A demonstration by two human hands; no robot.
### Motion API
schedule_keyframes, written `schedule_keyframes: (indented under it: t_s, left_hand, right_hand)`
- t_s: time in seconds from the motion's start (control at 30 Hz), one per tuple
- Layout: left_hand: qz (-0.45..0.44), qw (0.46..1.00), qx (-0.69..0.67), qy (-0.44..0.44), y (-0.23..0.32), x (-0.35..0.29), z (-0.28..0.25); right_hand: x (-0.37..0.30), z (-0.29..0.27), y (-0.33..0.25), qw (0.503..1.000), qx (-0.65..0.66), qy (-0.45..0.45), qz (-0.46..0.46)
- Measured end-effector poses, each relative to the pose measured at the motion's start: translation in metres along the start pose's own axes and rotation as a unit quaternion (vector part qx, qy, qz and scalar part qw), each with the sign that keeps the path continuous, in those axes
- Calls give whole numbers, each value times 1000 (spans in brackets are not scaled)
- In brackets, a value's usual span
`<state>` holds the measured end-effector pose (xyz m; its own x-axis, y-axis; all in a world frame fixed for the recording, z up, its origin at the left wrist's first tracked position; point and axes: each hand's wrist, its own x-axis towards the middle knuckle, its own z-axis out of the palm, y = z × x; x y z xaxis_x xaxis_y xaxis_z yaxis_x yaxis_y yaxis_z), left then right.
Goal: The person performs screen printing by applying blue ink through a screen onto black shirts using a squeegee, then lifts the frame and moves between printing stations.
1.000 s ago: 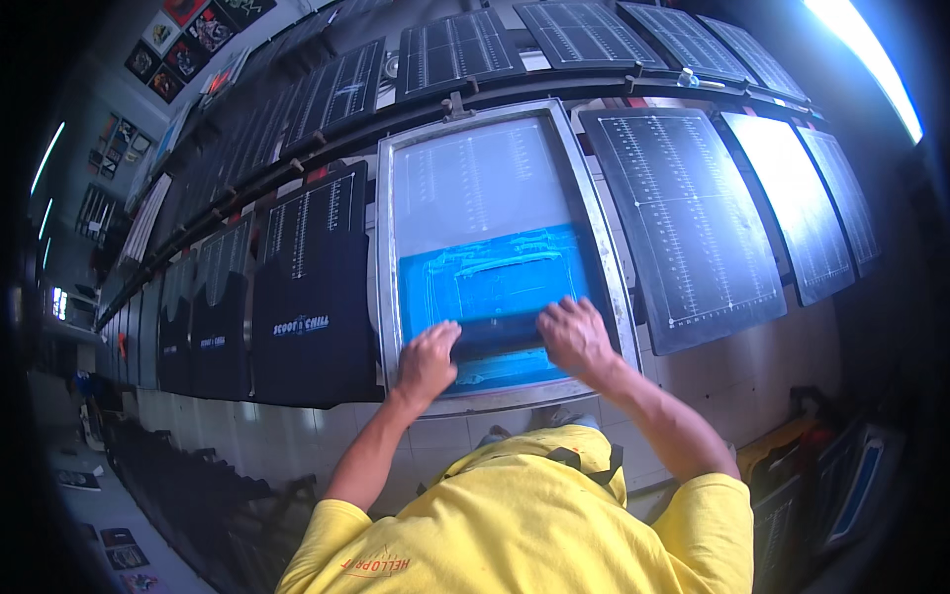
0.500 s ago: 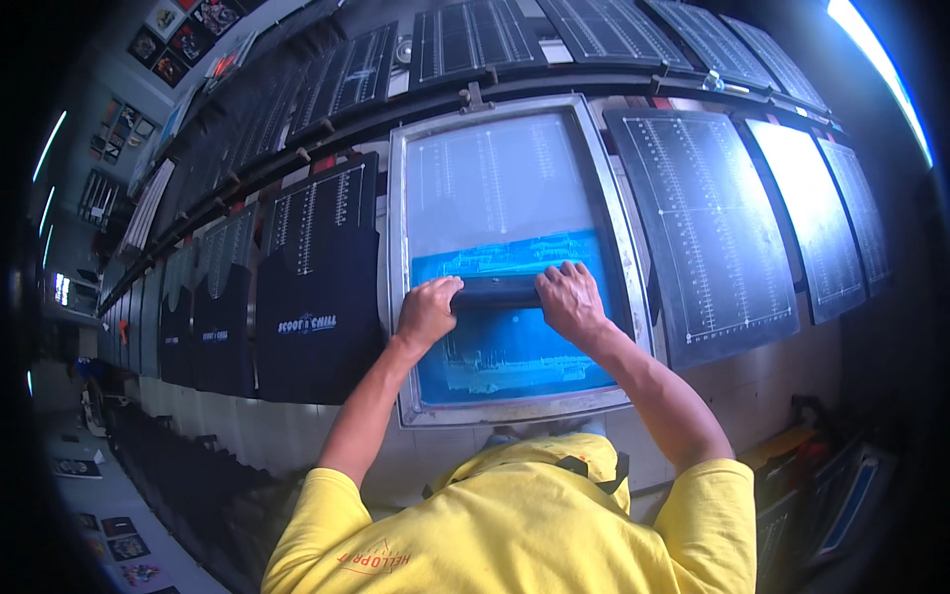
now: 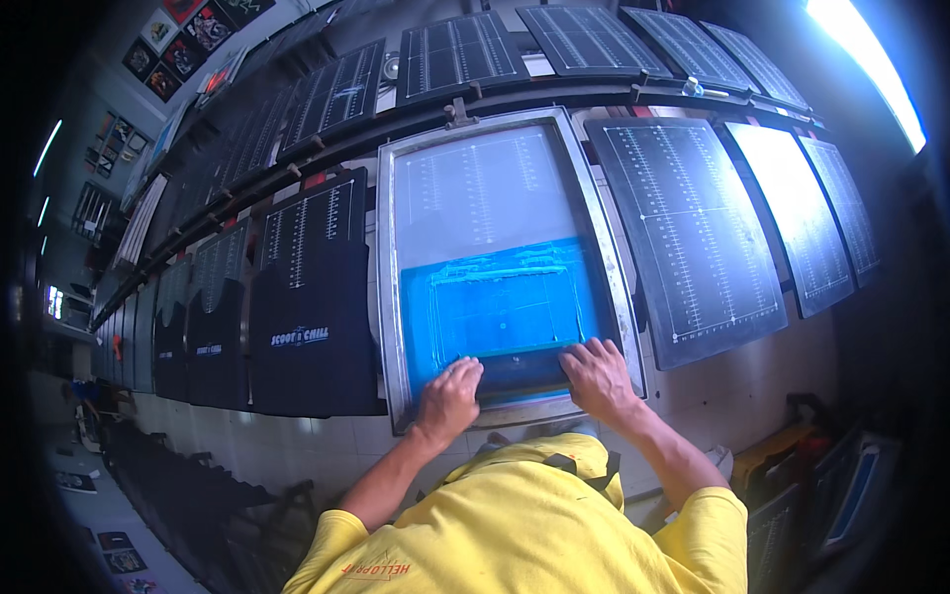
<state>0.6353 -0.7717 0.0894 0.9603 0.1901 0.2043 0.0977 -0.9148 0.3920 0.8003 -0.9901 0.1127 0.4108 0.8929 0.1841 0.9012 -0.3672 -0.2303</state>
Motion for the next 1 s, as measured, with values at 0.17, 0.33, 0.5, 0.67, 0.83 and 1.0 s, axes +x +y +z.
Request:
schedule_keyframes:
  t_s: [0.17, 0.33, 0.5, 0.67, 0.83, 1.0]
  left_hand:
    - [29, 998, 44, 24, -6, 5, 26]
    - [33, 996, 55, 54, -41, 66, 23]
    - [-15, 999, 10, 41, -67, 112, 15]
    - [-2, 1000, -8, 9, -66, 94, -11]
    - [24, 999, 17, 17, -37, 11, -23]
    - [24, 999, 30, 28, -38, -22, -4]
  right_hand:
    - [6, 19, 23, 1000, -18, 6, -14]
    - [74, 31, 61, 999, -35, 13, -23]
    - [124, 25, 78, 999, -36, 19, -13]
    - [108, 12, 48, 998, -49, -31, 4]
    - [40, 12, -8, 999, -23, -22, -19]
    - [13, 28, -25, 999, -10, -16, -27]
